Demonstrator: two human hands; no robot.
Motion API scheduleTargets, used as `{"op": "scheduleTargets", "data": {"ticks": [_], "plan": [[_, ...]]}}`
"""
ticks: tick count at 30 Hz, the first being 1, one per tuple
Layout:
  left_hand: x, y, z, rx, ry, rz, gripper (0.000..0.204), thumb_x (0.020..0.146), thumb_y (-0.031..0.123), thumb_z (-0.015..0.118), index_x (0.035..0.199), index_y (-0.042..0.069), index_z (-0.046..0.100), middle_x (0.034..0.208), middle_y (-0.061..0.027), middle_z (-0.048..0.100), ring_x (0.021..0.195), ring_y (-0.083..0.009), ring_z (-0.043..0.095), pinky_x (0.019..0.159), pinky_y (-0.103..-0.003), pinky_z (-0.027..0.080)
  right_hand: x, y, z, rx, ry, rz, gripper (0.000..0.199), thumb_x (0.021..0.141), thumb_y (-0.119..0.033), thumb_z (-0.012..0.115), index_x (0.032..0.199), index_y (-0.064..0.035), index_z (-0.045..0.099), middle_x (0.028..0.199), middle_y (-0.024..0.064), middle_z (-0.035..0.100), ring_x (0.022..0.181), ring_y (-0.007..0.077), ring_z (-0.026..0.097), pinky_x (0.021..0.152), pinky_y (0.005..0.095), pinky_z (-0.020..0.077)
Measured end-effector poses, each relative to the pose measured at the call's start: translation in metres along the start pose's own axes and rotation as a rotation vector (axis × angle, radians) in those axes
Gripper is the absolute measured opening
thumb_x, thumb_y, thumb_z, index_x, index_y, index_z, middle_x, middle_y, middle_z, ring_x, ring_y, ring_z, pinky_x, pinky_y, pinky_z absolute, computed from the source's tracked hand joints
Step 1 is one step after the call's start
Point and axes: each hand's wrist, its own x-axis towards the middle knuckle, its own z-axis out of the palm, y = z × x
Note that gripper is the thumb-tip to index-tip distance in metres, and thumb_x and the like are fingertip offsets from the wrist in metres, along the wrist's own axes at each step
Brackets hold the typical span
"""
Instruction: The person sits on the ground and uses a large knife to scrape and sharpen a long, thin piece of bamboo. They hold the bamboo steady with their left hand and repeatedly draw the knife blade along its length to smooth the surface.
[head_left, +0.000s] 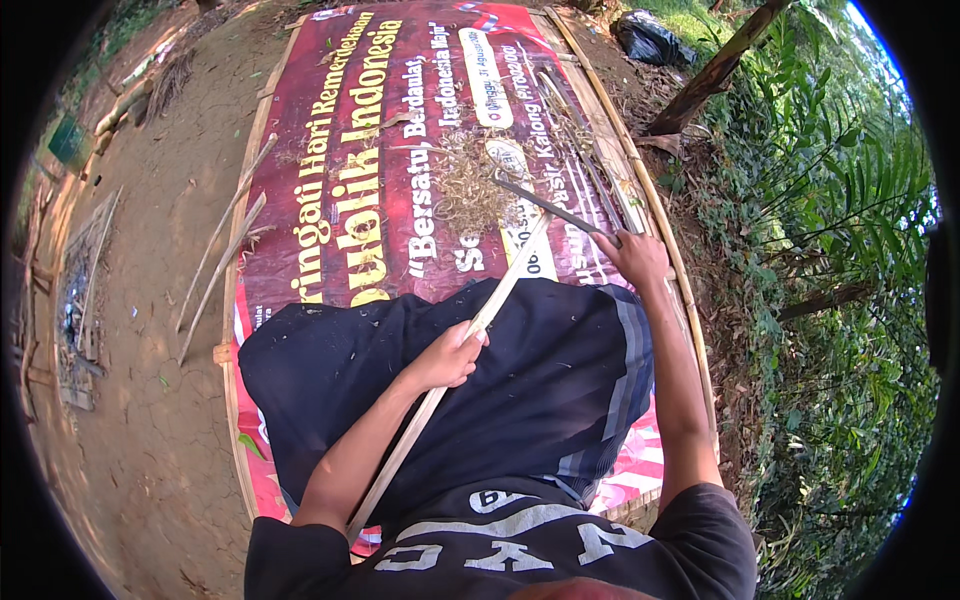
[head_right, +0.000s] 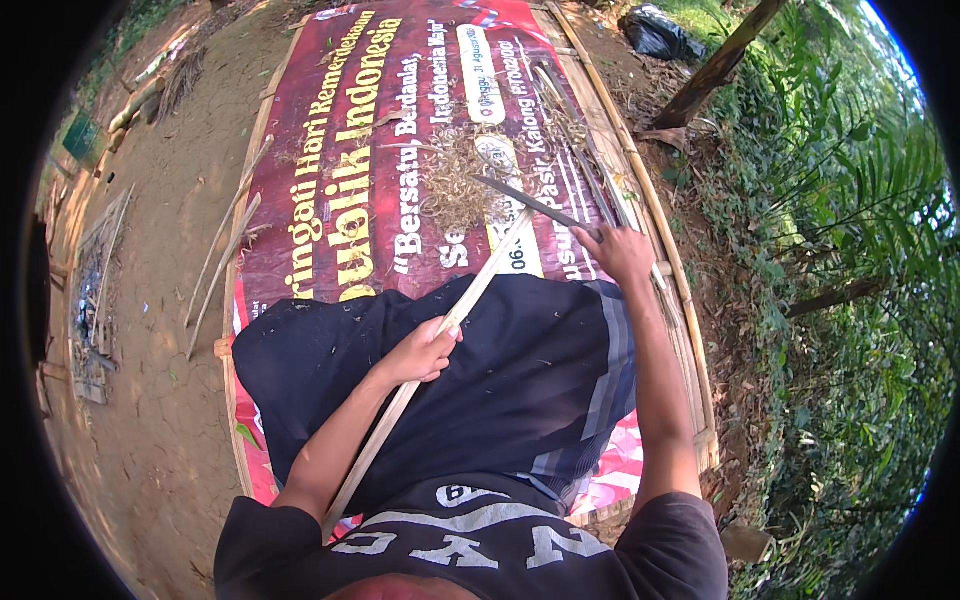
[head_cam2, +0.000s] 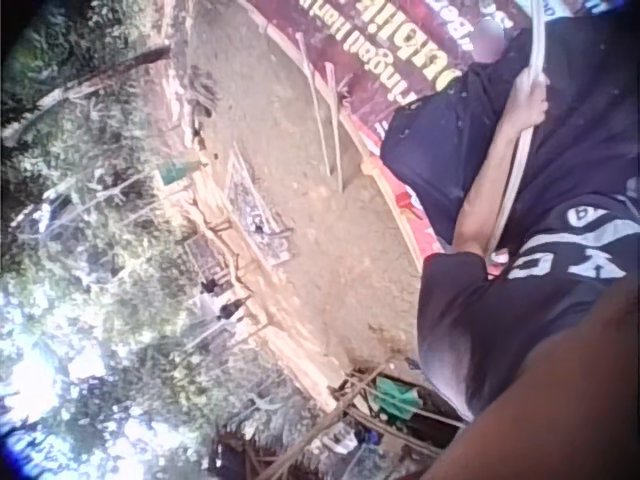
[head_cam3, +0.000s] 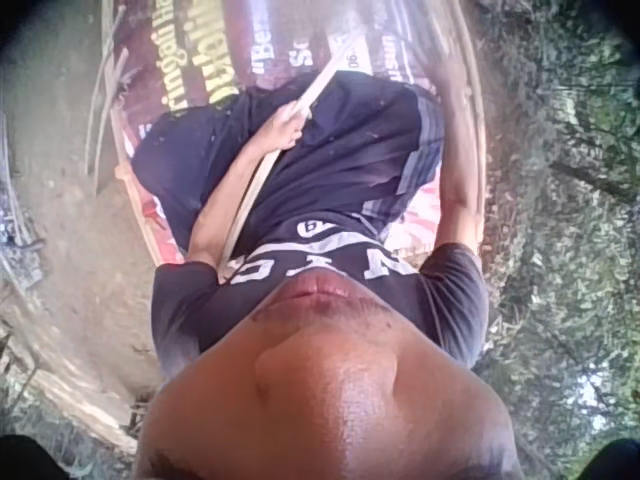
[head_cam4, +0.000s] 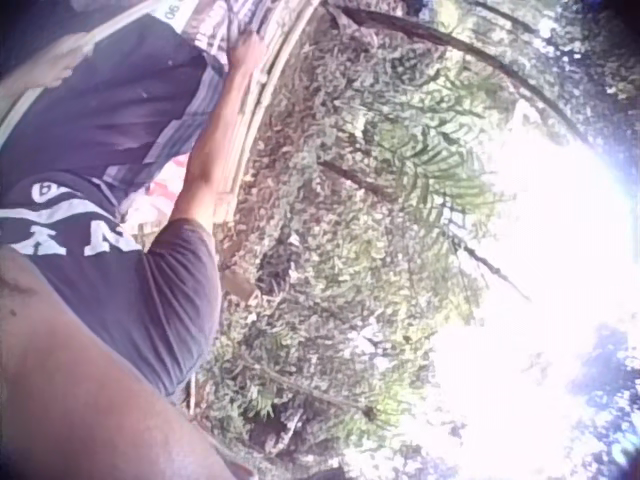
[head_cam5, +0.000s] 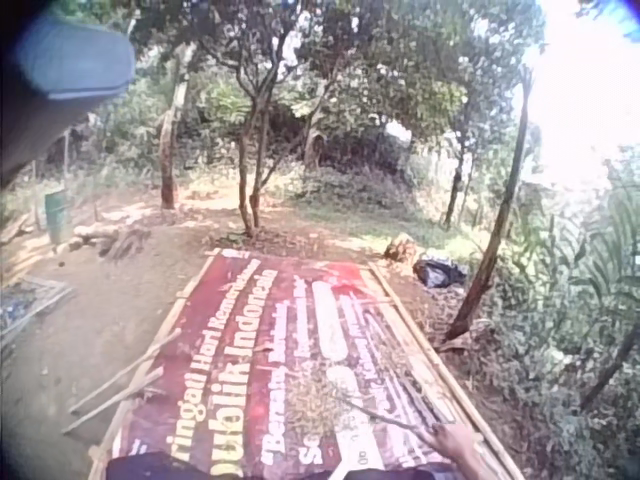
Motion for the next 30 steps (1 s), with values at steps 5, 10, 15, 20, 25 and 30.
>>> {"op": "scheduleTargets", "data": {"ticks": [5,10,15,20,25,30], "plan": [[-0.001,0.017,-0.006,-0.029,-0.031,-0.028,0.03,0.111,0.036,0.04,0.109,0.007,0.046,0.069,0.0067,0.03,0.047,-0.001,0.026,0.038,-0.02,0.025,-0.014,-0.077,-0.01,0.045,0.101,-0.251,0.068,0.089,-0.073,0.056,0.068,-0.0094,0.068,0.052,0.0119,0.061,0.051,0.0304,0.066,0.047,0.0394,0.0506],[-0.051,0.013,0.002,0.113,0.004,-0.054,0.03,0.11,0.04,0.042,0.107,0.01,0.047,0.069,0.0071,0.031,0.051,-0.0017,0.029,0.043,-0.021,0.027,-0.039,-0.067,-0.005,0.311,0.233,-0.593,0.068,0.086,-0.073,0.059,0.062,-0.0093,0.06,0.052,0.0077,0.057,0.049,0.0283,0.062,0.052,0.0406,0.0488],[-0.063,0.012,-0.006,-0.106,0.098,-0.08,0.026,0.11,0.039,0.044,0.103,0.013,0.046,0.073,0.0069,0.034,0.047,-0.0005,0.026,0.04,-0.02,0.024,-0.011,0.004,0.034,0.144,0.001,0.266,0.074,0.091,-0.073,0.052,0.074,-0.0027,0.07,0.069,0.0227,0.068,0.065,0.0414,0.069,0.062,0.0512,0.0539],[-0.056,0.025,-0.004,-0.042,0.104,0.013,0.027,0.109,0.039,0.044,0.108,0.013,0.046,0.072,0.0066,0.034,0.047,0.0,0.025,0.039,-0.019,0.024,-0.018,-0.019,0.036,0.323,0.108,0.267,0.07,0.089,-0.071,0.055,0.076,-0.0052,0.074,0.065,0.0231,0.067,0.063,0.0421,0.068,0.06,0.0507,0.0538],[-0.035,0.06,-0.005,-0.072,0.128,0.124,0.03,0.11,0.033,0.045,0.122,0.007,0.046,0.071,0.003,0.036,0.045,-0.0012,0.029,0.038,-0.018,0.028,0.004,-0.087,0.0,0.58,0.018,0.389,0.075,0.092,-0.07,0.053,0.076,0.0,0.074,0.067,0.0261,0.066,0.071,0.0426,0.069,0.065,0.0474,0.0533],[-0.009,0.076,-0.005,-0.022,0.263,0.289,0.026,0.106,0.027,0.056,0.116,0.003,0.052,0.08,-0.0024,0.055,0.056,-0.0074,0.052,0.049,-0.024,0.045,-0.001,-0.127,0.028,1.787,-0.19,0.702,0.064,0.099,-0.059,0.053,0.071,-0.0026,0.059,0.053,0.0017,0.046,0.043,0.011,0.044,0.044,0.0311,0.0368]]}}
